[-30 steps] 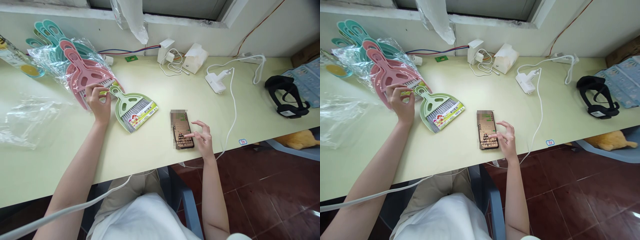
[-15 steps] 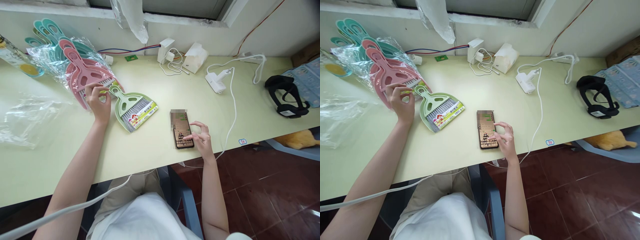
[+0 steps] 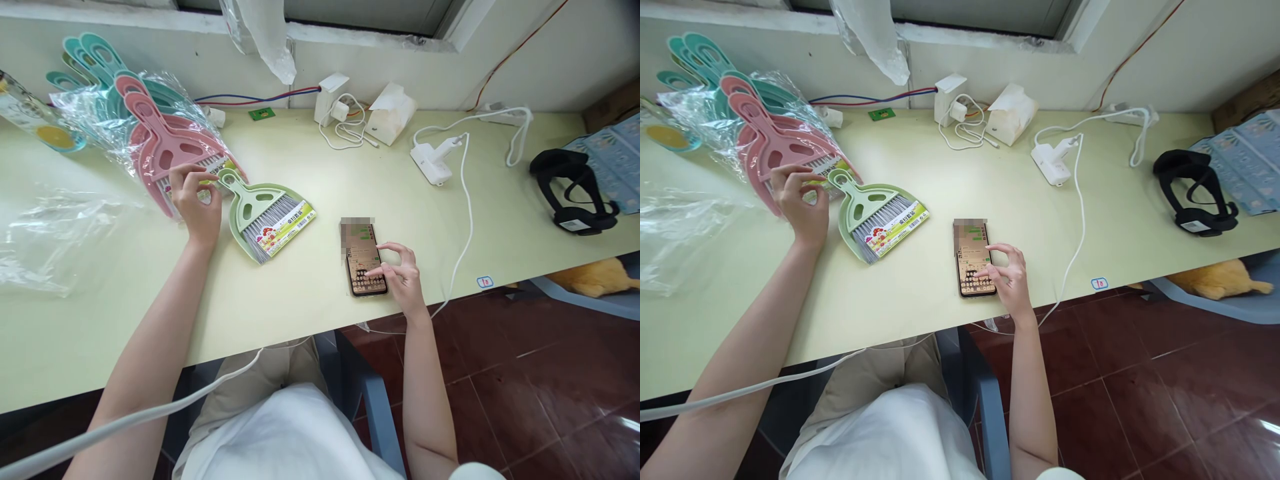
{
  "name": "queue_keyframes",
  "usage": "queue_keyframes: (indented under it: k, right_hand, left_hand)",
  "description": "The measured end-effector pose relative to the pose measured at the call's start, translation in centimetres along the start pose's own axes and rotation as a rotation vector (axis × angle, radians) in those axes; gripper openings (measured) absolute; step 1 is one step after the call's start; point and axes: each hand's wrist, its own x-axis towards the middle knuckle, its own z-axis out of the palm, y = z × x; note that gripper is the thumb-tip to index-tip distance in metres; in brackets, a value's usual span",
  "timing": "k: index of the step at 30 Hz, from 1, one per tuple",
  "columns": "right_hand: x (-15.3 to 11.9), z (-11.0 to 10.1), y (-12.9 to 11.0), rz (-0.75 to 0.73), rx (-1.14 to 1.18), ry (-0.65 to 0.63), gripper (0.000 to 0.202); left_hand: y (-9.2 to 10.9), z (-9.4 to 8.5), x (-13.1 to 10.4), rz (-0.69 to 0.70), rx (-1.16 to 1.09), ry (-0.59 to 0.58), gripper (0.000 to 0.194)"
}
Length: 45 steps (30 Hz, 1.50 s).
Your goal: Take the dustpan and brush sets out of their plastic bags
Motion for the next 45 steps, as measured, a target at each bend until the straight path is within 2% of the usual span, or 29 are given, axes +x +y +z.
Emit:
queue_keyframes:
  k: [4, 7, 12, 17, 19, 24, 29, 31, 34, 36, 45]
  right_hand:
    - [-0.4, -0.1, 0.9, 0.102, 0.063, 0.132, 0.046]
    - [-0.8, -0.3, 1.8, 0.181, 0.122, 0.184, 0.050]
    - [-0.9, -0.1, 2.3, 0.207, 0.084, 0.139, 0.050]
    - [-0.8, -0.3, 1.4, 0.166, 0.133, 0.143, 0.048]
    - [-0.7, -0.4, 0.9, 0.105, 0.152, 0.096, 0.045]
    - [-0.3, -0.3, 0.2, -0.066, 0.090, -0.127, 0.034]
    - [-0.2, -0.1, 0.4, -0.108, 0.036, -0.189, 0.030]
    - [-0.2, -0.1, 0.4, -0.097, 0.043, -0.153, 0.032]
    - [-0.3, -0.1, 0.4, -0.042, 0.044, -0.013, 0.036]
    - [-0.2, -0.1, 0.3, -0.013, 0.009, 0.033, 0.037]
    - [-0.2, 0.1, 0.4, -0.030, -0.050, 0.023, 0.038]
  left_hand:
    - [0.1, 0.0, 0.0, -0.017, 0.010, -0.010, 0.027]
    - [0.1, 0.0, 0.0, -0.041, 0.026, -0.016, 0.027]
    - [-0.5, 0.4, 0.1, 0.023, -0.013, 0.060, 0.023]
    - [-0.8, 0.6, 0.2, 0.042, -0.026, 0.089, 0.023]
    - [-0.8, 0.6, 0.1, 0.056, -0.030, 0.100, 0.023]
    - [-0.8, 0.6, 0.1, 0.047, -0.011, 0.087, 0.025]
    - [-1.0, 0.7, 0.1, 0.061, -0.034, 0.075, 0.026]
    - [-1.0, 0.7, 0.1, 0.058, -0.044, 0.074, 0.028]
    - [-1.0, 0.7, 0.2, 0.073, -0.051, 0.079, 0.029]
    - [-0.9, 0.7, 0.2, 0.094, -0.045, 0.089, 0.030]
    - [-0.9, 0.7, 0.2, 0.097, -0.038, 0.095, 0.026]
